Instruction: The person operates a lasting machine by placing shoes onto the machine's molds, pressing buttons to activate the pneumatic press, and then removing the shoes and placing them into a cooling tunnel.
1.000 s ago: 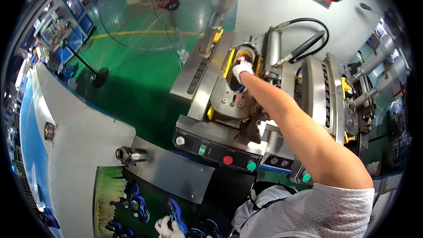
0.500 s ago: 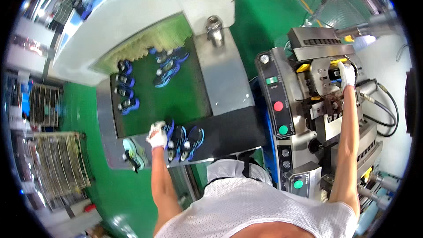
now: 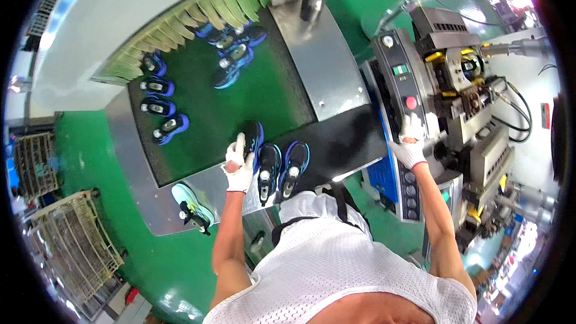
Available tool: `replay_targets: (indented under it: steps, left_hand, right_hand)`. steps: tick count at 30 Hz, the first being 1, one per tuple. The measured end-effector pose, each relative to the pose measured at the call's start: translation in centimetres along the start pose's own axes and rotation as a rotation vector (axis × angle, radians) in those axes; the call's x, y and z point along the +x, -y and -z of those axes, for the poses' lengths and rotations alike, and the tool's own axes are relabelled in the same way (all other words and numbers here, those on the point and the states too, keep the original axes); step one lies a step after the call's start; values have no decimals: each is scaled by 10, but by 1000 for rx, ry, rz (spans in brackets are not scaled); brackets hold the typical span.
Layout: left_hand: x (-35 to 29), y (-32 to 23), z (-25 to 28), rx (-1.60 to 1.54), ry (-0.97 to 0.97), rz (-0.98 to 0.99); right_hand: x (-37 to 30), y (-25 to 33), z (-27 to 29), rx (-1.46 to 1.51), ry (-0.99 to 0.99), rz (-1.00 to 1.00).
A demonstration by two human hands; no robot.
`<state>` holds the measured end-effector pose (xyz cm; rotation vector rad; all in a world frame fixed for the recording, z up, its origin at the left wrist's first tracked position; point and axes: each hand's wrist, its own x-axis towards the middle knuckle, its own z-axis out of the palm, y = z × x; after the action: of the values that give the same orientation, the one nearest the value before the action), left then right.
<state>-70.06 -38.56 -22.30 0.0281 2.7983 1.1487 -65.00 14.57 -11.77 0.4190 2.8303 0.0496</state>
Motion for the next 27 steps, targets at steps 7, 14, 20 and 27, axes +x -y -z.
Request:
replay_targets:
  steps: [7,14,20,27]
  left_hand:
    - [13,-2,6,-249,80,472]
    - [19,43,35,-401,200,600]
    - [6,41,90,-233,155,555]
    - [-4,10,122,-318,122,416]
  right_hand:
    - [-63,281,5,755,337,247]
    - [-102,427,-113,773,193,-35]
    - [-112,422,-126,514,266,-114]
    - [-99,356,-30,1156,439,-173]
